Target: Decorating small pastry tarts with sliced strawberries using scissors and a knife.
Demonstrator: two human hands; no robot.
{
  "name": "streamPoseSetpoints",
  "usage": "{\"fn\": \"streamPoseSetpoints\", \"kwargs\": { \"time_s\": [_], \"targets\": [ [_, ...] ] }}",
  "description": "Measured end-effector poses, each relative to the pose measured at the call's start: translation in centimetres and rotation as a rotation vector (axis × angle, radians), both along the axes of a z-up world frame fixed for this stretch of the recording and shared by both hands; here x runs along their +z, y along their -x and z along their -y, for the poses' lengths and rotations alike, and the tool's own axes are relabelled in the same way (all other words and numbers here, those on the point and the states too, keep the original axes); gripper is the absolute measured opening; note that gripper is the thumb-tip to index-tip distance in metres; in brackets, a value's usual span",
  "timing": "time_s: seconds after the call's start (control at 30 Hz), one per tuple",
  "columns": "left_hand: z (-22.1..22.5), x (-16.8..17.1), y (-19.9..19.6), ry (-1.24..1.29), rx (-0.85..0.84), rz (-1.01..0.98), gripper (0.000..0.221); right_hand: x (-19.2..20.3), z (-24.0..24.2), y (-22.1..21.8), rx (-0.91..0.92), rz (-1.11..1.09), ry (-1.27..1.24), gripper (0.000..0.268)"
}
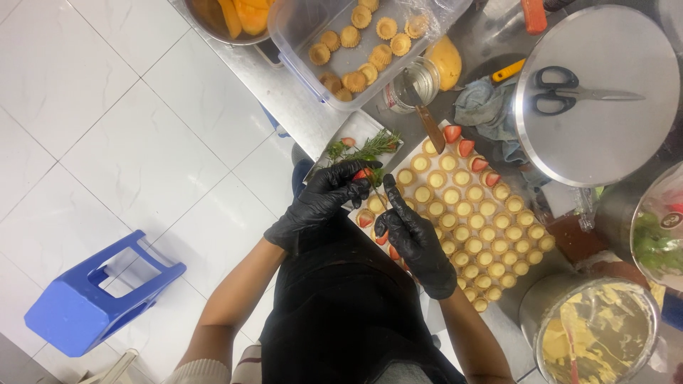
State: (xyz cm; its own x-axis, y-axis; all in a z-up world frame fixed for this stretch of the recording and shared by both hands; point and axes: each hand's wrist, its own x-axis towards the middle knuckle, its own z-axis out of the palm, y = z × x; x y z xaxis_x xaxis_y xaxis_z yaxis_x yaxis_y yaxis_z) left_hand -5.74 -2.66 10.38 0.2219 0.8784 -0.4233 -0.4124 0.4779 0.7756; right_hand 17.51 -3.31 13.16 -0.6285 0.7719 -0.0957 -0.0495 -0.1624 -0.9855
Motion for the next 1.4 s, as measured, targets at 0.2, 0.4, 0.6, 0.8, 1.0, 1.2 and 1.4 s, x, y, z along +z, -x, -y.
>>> {"fn": "streamPoseSetpoints", "kwargs": {
  "time_s": [0.2, 0.4, 0.6, 0.8, 1.0, 1.2, 1.4],
  "targets": [
    [0.7, -2.5, -0.2, -0.079, -0.072, 0.015, 0.034, -0.2, -0.2, 0.8, -0.062, 0.216, -0.143, 0.065],
    [0.4, -1.5, 0.1, -0.008, -0.054, -0.047, 0.036, 1.0, -0.8, 2.2, -0.109, 0.396, -0.171, 0.067],
    [0.8, -1.6, 0.3, -0.167, -0.141, -0.078, 0.052, -1.7, -0.7, 1.2, -0.129, 0.193, -0.043, 0.062],
    [-0.4, 1.0, 1.8, 0.146, 0.049, 0.212, 0.047, -0.2, -2.1, 1.5, -0.236, 0.109, 0.446, 0.054],
    [-0.5, -1.3, 2.1, 0.222, 0.229, 0.268, 0.048, -0.7, -2.4, 3.5, -0.149, 0.201, 0.357, 0.065],
    [0.0, 0.1, 0.6, 0.181, 0.279, 0.351, 0.05, 0.8, -0.3, 5.0, -0.145, 0.025, 0.349, 0.068],
    [0.3, -1.0, -0.4, 0.116, 0.331, 0.365, 0.048, 2.1, 1.0, 5.4, -0.184, 0.067, 0.253, 0.066]
  ]
}}
